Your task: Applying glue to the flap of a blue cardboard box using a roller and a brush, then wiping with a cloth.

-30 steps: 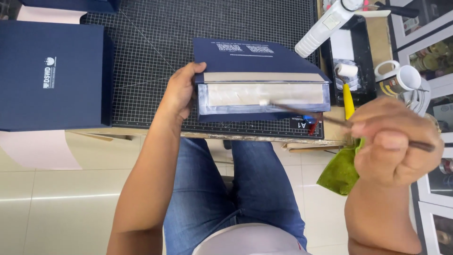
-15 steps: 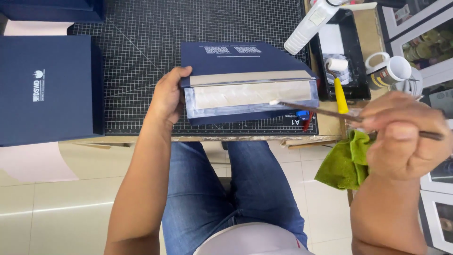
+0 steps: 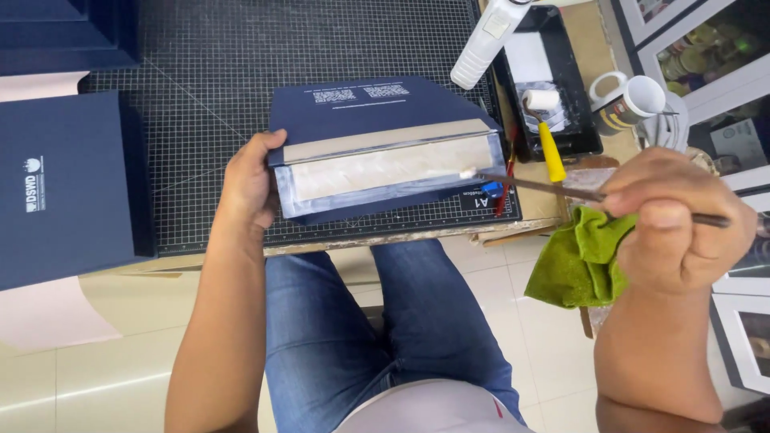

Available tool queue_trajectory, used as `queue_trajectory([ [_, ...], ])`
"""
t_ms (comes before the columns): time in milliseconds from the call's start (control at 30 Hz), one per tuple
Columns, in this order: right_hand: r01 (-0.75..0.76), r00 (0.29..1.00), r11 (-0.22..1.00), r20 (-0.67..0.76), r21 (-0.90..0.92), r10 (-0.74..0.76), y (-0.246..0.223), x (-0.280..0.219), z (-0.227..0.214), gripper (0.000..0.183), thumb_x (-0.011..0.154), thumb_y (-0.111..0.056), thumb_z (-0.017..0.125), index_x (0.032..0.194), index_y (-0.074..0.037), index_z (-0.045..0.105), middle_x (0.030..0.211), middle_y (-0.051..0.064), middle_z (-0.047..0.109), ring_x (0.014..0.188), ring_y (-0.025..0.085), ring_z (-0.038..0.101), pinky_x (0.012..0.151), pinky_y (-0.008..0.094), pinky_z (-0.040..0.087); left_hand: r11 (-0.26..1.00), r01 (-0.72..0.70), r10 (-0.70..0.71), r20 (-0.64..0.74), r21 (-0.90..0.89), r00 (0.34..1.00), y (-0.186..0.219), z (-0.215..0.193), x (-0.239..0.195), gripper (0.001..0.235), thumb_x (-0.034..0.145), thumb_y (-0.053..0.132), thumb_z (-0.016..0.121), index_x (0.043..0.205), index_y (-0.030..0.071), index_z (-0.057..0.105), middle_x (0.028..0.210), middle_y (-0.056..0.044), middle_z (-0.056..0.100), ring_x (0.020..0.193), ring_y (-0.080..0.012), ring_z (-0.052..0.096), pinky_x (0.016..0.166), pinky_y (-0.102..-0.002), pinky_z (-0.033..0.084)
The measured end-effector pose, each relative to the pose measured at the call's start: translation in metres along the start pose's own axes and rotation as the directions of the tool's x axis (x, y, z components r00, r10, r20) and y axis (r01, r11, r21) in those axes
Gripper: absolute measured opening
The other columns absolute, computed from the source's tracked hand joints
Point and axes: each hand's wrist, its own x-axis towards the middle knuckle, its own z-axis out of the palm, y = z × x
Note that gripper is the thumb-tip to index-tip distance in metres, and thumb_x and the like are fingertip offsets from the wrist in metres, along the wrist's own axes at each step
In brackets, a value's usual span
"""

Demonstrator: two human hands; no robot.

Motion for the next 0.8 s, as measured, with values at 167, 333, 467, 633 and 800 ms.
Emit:
queue_trajectory([
  [167,-0.061,0.997,0.996,-0.046,-0.066,0.058,-0.004,-0.003,0.006,0.022,0.109,-0.013,0.048,0.099,-0.001,0.063,0.086,0.012,0.07,0.07,0.02,0.072,0.058,0.028,0.056,1.0,-0.01,0.011,0.014,-0.023,1.0,-0.003,-0.003,0.007,0.021,0.083,0.027,0.071,0.096,0.01,0.067,0.09,-0.007,0.073,0.08,-0.0234,0.07,0.071,-0.038,0.06],
  [333,-0.046,0.998,0.991,-0.059,-0.126,0.039,-0.008,-0.002,-0.004,0.027,0.112,-0.017,0.045,0.095,0.0,0.057,0.078,0.013,0.066,0.064,0.022,0.068,0.059,0.033,0.055,1.0,-0.007,0.007,0.002,-0.002,1.0,-0.002,-0.002,0.005,0.021,0.085,0.027,0.07,0.097,0.011,0.067,0.092,-0.007,0.073,0.081,-0.0234,0.071,0.069,-0.039,0.061],
  [467,-0.117,0.991,0.993,-0.066,-0.027,0.115,-0.006,-0.022,-0.02,0.02,0.111,-0.023,0.051,0.105,-0.007,0.062,0.09,0.005,0.071,0.07,0.012,0.073,0.062,0.023,0.06,0.999,-0.024,0.025,0.022,-0.04,0.999,-0.007,-0.006,0.01,0.02,0.086,0.026,0.07,0.097,0.01,0.067,0.09,-0.007,0.072,0.079,-0.0225,0.07,0.07,-0.037,0.06],
  [633,-0.267,0.888,0.958,-0.414,-0.108,0.201,-0.003,0.011,-0.001,0.037,0.123,-0.026,0.044,0.103,0.005,0.05,0.076,0.017,0.052,0.058,0.025,0.061,0.05,0.033,0.049,0.999,-0.031,0.032,0.029,-0.014,0.999,-0.003,-0.003,0.006,0.023,0.086,0.027,0.069,0.101,0.009,0.068,0.094,-0.008,0.073,0.083,-0.0241,0.071,0.072,-0.038,0.061],
  [800,-0.533,0.533,0.767,-0.562,0.358,0.633,0.002,0.032,0.038,0.024,0.116,-0.03,0.057,0.102,-0.011,0.057,0.074,0.002,0.058,0.053,0.012,0.059,0.039,0.022,0.043,1.0,-0.009,0.009,0.027,0.005,1.0,-0.002,-0.003,0.005,0.022,0.086,0.028,0.069,0.099,0.011,0.065,0.094,-0.008,0.072,0.085,-0.025,0.071,0.074,-0.04,0.061],
])
